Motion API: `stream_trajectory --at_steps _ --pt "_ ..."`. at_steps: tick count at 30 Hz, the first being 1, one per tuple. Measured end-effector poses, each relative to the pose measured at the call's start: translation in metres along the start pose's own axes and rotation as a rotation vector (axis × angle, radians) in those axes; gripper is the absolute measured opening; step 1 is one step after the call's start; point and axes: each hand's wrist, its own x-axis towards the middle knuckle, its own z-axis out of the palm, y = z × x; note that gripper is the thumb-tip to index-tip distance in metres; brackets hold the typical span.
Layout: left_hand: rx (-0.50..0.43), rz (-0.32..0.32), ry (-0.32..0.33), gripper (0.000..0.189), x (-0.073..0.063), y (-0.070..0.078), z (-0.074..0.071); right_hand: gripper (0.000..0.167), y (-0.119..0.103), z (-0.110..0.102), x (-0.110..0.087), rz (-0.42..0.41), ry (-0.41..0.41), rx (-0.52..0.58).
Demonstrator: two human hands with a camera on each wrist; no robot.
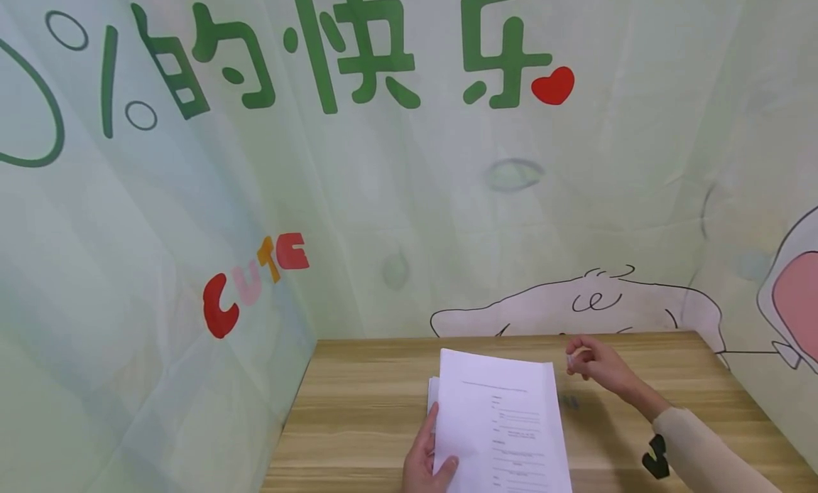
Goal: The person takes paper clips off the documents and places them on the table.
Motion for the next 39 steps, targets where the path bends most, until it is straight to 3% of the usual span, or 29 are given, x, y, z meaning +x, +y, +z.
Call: stream_trajectory --at_steps 20,32,39 --pt "0.03 0.04 0.045 0.086 0.0 0.0 -0.007 0.026 0.015 -0.013 -0.011 0.038 -0.006 -0.02" --pt "0.016 0.003 0.063 0.086 0.001 0.004 -0.01 0.028 0.026 -0.016 -0.021 0.055 -0.005 -0.055" --pt "0.021 -0.017 0.086 0.087 0.0 0.007 -0.013 0.031 0.033 -0.014 -0.024 0.116 -0.012 -0.049"
